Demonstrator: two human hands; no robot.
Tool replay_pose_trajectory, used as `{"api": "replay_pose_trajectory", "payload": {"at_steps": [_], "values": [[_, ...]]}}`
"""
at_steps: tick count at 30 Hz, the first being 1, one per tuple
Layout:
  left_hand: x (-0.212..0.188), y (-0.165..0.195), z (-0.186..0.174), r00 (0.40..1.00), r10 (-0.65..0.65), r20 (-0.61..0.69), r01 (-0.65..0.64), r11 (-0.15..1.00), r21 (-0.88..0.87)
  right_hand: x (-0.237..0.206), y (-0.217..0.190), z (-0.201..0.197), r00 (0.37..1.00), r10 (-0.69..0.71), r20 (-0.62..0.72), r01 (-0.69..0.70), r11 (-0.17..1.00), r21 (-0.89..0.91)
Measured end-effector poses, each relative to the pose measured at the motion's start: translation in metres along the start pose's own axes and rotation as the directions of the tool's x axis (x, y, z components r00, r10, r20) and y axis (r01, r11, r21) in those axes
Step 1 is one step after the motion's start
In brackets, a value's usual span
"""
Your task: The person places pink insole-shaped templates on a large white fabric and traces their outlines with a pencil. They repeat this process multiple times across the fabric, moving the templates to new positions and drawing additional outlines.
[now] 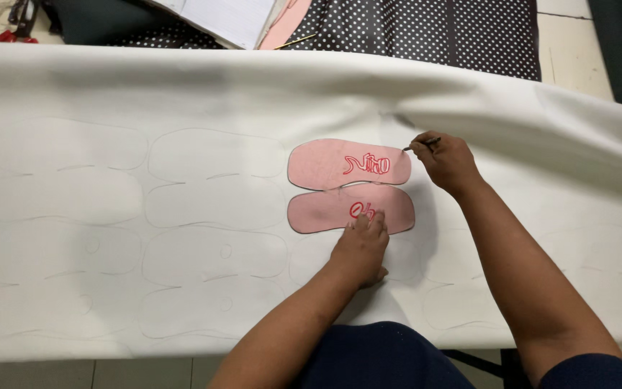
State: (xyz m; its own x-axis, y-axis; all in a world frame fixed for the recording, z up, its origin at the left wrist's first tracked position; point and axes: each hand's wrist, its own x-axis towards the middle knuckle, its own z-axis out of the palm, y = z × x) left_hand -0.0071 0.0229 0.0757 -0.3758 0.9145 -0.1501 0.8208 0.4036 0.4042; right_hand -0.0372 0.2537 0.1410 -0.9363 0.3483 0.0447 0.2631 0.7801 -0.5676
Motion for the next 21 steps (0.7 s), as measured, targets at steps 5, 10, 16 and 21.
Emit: {"api": "replay_pose_trajectory", "payload": {"at_steps": [5, 10, 16, 21], "values": [[0.001, 0.003, -0.003, 1.000, 0.018, 0.009, -0.019, 0.998, 0.064, -0.038, 0.028, 0.007, 0.996, 0.072, -0.048, -0.074, 0.996, -0.044], [0.003, 0.003, -0.003, 0.999, 0.005, 0.041, -0.007, 0.999, 0.033, -0.065, 0.023, 0.036, 0.993, -0.033, -0.110, 0.042, 0.996, 0.080], [0.004, 0.004, -0.006, 1.000, 0.011, 0.002, -0.011, 1.000, -0.002, -0.068, 0.019, 0.045, 0.995, 0.090, -0.044, -0.075, 0.961, 0.264], [0.016, -0.013, -0.010, 0.999, 0.019, 0.040, -0.017, 0.999, -0.042, -0.108, 0.034, 0.020, 0.991, 0.111, -0.080, -0.094, 0.979, 0.183]]}}
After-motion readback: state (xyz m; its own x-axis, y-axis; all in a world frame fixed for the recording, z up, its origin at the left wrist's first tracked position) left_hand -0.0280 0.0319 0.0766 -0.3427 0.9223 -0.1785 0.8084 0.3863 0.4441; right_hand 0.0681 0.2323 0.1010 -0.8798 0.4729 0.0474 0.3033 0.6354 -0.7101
